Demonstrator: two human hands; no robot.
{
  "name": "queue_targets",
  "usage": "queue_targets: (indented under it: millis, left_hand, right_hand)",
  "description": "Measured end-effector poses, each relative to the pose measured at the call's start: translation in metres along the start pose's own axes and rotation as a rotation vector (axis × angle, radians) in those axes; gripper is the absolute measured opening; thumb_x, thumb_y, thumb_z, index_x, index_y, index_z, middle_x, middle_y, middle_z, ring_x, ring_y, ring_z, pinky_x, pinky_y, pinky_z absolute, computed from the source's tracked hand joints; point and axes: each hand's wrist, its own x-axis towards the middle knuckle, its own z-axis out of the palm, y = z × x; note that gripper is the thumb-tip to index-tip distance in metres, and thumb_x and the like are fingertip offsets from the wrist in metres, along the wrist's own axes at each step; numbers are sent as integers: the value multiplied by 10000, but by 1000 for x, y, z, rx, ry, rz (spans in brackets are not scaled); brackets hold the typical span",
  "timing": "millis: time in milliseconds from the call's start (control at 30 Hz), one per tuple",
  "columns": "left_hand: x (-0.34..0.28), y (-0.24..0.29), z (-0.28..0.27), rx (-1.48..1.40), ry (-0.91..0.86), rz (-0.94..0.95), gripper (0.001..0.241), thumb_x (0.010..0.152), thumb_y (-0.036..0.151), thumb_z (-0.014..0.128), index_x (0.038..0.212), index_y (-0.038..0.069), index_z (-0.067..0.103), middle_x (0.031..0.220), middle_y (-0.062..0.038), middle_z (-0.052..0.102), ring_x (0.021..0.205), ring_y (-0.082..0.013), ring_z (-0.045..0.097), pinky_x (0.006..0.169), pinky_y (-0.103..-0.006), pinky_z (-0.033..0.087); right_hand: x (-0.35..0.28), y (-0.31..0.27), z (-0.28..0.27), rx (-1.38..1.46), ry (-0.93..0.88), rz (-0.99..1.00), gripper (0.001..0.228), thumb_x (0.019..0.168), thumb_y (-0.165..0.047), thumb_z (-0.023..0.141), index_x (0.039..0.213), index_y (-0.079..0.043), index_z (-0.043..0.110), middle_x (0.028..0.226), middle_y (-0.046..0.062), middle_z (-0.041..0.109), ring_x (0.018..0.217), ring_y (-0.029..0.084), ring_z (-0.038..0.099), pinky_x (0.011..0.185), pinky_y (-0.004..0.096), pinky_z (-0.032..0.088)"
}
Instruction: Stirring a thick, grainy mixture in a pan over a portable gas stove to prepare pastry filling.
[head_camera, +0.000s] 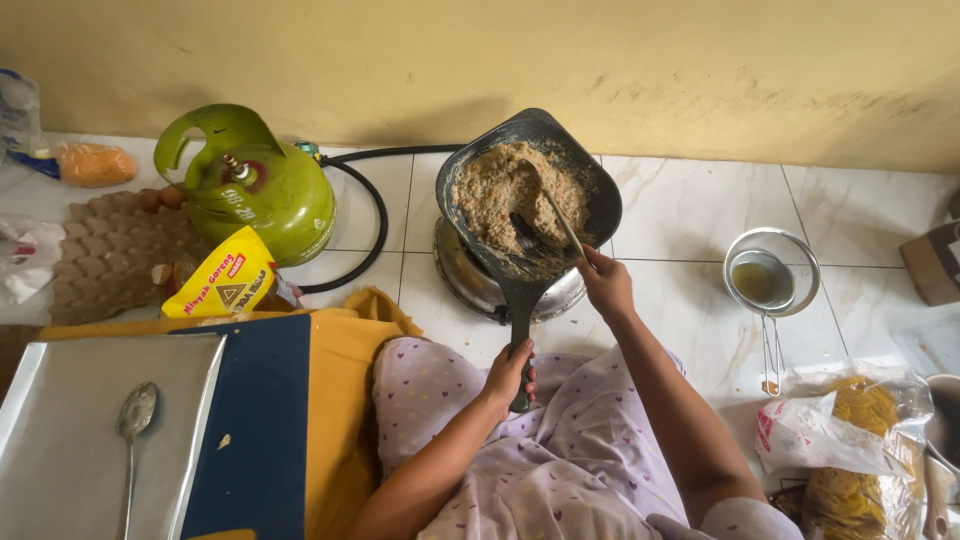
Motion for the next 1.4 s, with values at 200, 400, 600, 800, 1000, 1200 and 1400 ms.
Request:
queue_targets:
  millis: [200, 400, 600, 800, 1000, 1200, 1400]
  left_hand:
    - [-1, 0, 0, 0, 3, 3, 358, 999, 435, 663, 1032, 96, 552, 643, -68, 550, 423, -119, 535, 353, -278, 508]
    - [-5, 5, 2, -1, 3, 3, 361, 998, 432, 665, 1030, 93, 548, 652, -66, 551, 430, -118, 536, 356, -276, 509]
    - [-3, 3, 1, -2, 7, 7, 354, 998, 428, 661, 1023, 94, 550, 643, -64, 548, 428, -118, 532, 357, -277, 504]
    - [-2, 2, 0, 1, 6, 12, 350, 994, 426, 674, 1012, 98, 555, 640, -70, 555, 433, -133, 546, 364, -294, 515]
    - [-21, 29, 5, -5, -22, -117, 327, 987, 414, 627, 958, 109, 514, 671, -63, 528, 450, -144, 445, 433, -323, 418]
    - [-6, 7, 2, 12, 6, -8, 341, 1001, 420, 653, 1012, 96, 548, 644, -67, 545, 433, -130, 538, 363, -284, 508]
    - [0, 0, 0, 10, 3, -4, 361, 1002, 433, 653, 1022, 88, 550, 637, -67, 543, 418, -121, 534, 349, -284, 518]
  right_hand:
    - [31, -8, 29, -430, -77, -207, 394, 1012, -302, 525, 1365, -236, 687, 999, 236, 765, 988, 471, 721, 903, 573, 553]
    - [-16, -7, -10, -673, -143, -342, 418, 1011, -163, 520, 1417, -171, 620, 890, 263, 763, 850, 445, 762, 771, 541, 599]
    - [-71, 2, -65, -813, -183, -379, 454, 1011, -131, 508, 1452, -204, 585, 770, 221, 759, 643, 365, 759, 616, 455, 633]
    - [-93, -50, -144, -783, -242, -310, 391, 989, -271, 553, 1362, -264, 669, 941, 295, 766, 882, 522, 727, 820, 640, 577]
    - [-106, -76, -189, -1060, -148, -134, 457, 1002, -415, 457, 1436, -531, 542, 882, 160, 769, 842, 403, 725, 699, 494, 559]
    - [-76, -13, -140, -882, -107, -194, 427, 971, -339, 555, 1378, -447, 627, 905, 220, 787, 879, 456, 754, 852, 586, 606]
    - [-33, 35, -49, -618, -7, -202, 429, 978, -255, 565, 1390, -323, 665, 1017, 212, 781, 936, 434, 752, 872, 554, 602]
